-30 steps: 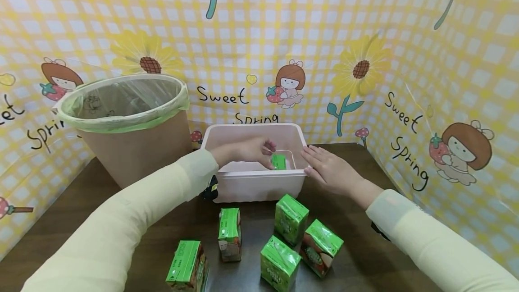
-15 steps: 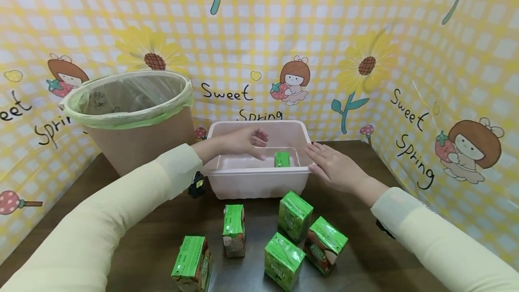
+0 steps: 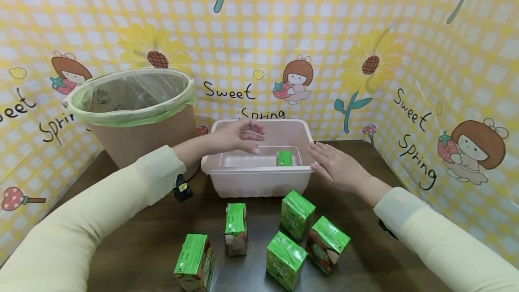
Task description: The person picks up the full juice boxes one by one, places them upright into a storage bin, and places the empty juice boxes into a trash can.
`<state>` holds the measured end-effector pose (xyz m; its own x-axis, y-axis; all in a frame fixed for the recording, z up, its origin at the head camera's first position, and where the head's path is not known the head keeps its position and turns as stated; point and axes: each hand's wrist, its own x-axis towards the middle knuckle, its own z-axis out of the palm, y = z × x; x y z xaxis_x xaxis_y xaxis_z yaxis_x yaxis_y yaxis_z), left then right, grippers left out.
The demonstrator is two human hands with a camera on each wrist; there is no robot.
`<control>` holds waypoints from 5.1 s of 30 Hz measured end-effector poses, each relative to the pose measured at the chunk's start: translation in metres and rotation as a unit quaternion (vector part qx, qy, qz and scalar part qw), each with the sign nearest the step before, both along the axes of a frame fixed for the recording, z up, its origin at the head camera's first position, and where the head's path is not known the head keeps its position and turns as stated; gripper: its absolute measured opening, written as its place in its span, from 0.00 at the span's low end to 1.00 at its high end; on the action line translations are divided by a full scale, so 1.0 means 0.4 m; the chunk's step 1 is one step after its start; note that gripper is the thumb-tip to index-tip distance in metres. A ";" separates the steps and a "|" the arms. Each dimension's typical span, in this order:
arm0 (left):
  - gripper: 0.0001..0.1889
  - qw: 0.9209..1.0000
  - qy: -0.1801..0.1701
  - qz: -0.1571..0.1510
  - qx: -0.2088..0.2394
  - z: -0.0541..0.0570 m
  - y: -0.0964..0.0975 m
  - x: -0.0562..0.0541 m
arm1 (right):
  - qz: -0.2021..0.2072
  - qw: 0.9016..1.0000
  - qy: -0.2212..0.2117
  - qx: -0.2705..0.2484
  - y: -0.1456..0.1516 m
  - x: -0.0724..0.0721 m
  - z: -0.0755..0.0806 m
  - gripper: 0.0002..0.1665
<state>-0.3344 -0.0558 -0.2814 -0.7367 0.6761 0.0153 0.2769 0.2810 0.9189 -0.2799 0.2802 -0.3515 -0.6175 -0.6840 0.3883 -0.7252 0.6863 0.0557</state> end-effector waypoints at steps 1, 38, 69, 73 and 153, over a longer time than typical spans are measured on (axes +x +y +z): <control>0.34 1.000 -0.003 -0.003 0.010 0.000 -0.006 0.004 | 0.002 1.000 0.001 0.000 0.000 -0.001 0.001 0.29; 0.33 0.987 -0.055 -0.056 0.139 -0.096 -0.293 0.271 | -0.003 1.000 0.000 -0.008 0.003 0.007 -0.002 0.29; 0.41 0.966 -0.102 -0.164 0.171 -0.289 -0.363 0.419 | -0.006 1.000 0.004 -0.017 0.002 0.002 -0.019 0.28; 0.42 0.966 -0.107 -0.156 0.178 -0.298 -0.359 0.428 | -0.008 1.000 0.001 -0.017 0.002 0.002 -0.022 0.29; 0.36 0.977 0.086 -0.060 0.186 -0.019 -0.333 0.389 | -0.005 1.000 0.001 -0.024 0.010 -0.009 -0.022 0.29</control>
